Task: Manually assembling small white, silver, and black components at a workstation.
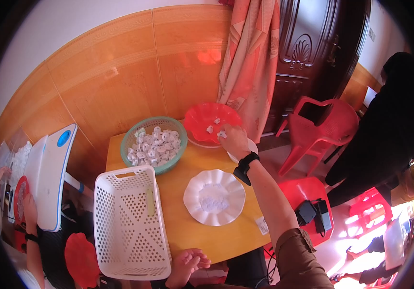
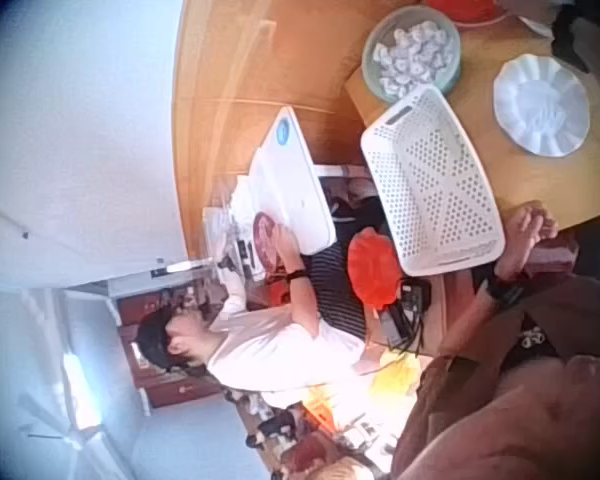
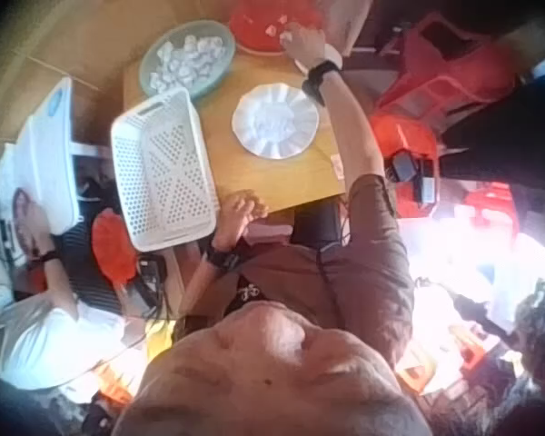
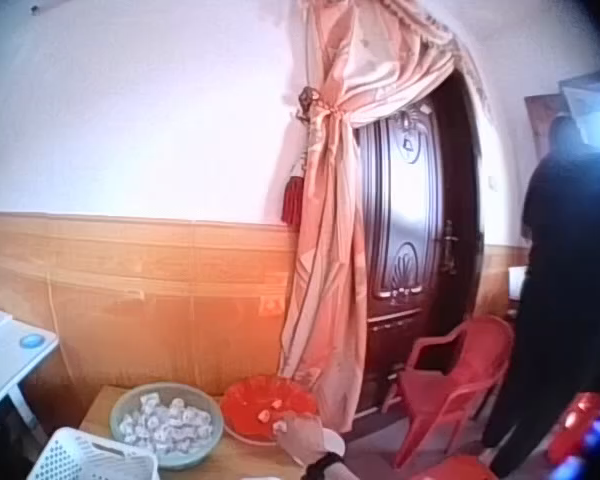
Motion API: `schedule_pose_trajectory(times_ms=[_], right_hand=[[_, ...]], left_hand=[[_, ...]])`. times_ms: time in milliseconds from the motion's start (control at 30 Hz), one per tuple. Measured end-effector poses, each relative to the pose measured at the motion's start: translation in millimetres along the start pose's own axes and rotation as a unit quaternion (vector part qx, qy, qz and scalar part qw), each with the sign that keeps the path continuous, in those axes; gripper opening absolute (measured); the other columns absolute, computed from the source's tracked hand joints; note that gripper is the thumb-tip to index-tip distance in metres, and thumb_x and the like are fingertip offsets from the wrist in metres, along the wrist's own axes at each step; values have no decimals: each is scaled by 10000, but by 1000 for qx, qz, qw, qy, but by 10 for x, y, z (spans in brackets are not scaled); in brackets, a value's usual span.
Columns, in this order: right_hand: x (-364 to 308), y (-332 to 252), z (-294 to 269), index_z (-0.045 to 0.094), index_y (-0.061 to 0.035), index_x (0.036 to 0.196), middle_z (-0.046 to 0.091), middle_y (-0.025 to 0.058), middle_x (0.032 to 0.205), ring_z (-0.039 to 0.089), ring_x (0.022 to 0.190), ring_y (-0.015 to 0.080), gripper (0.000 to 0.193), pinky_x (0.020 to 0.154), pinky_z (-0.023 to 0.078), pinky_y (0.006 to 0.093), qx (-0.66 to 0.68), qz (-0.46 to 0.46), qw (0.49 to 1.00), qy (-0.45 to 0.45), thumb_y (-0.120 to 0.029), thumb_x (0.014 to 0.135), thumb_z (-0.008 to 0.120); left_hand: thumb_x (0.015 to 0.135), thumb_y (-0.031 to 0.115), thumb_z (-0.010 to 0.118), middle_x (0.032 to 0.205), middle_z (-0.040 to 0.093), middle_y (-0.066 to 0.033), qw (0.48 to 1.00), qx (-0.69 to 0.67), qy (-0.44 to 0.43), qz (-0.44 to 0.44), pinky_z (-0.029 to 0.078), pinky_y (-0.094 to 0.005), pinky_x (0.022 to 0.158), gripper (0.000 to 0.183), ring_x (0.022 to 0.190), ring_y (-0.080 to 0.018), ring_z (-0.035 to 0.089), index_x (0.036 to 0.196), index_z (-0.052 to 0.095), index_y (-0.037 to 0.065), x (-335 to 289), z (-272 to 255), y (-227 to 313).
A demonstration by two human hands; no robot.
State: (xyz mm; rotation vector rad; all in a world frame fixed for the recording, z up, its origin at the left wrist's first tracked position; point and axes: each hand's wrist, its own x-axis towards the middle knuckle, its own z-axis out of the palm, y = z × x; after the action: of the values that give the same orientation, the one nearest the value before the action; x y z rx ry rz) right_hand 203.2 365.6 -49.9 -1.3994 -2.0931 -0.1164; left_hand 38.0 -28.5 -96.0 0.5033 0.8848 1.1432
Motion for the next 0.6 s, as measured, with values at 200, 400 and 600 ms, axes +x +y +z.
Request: schedule_pose_trajectory(times_ms=[200,400,600], right_hand=[[149,17,220,653,-75,936,669,155,810,648,815,317,241,759,507,413,20,14,993,-114,-220,745,677],[159,94,267,644,-65,929,664,154,832,637,819,331,229,751,505,402,115,-9,993,-41,-138,716,685],[39,130,201,644,-59,924,659,147,897,619,869,334,212,758,494,419,105,-44,993,-1,-117,722,671]], left_hand=[[959,45,424,1025,572,-145,985,134,48,-100,526,-389,820,183,952,-285,625,1124,477,-10,-39,194,316],[967,53,415,1031,578,-132,994,69,7,-80,522,-369,825,179,945,-264,628,1123,484,1,29,-2,153],[961,53,429,1022,579,-136,993,98,19,-69,535,-382,795,173,929,-278,631,1115,491,1,15,68,192]])
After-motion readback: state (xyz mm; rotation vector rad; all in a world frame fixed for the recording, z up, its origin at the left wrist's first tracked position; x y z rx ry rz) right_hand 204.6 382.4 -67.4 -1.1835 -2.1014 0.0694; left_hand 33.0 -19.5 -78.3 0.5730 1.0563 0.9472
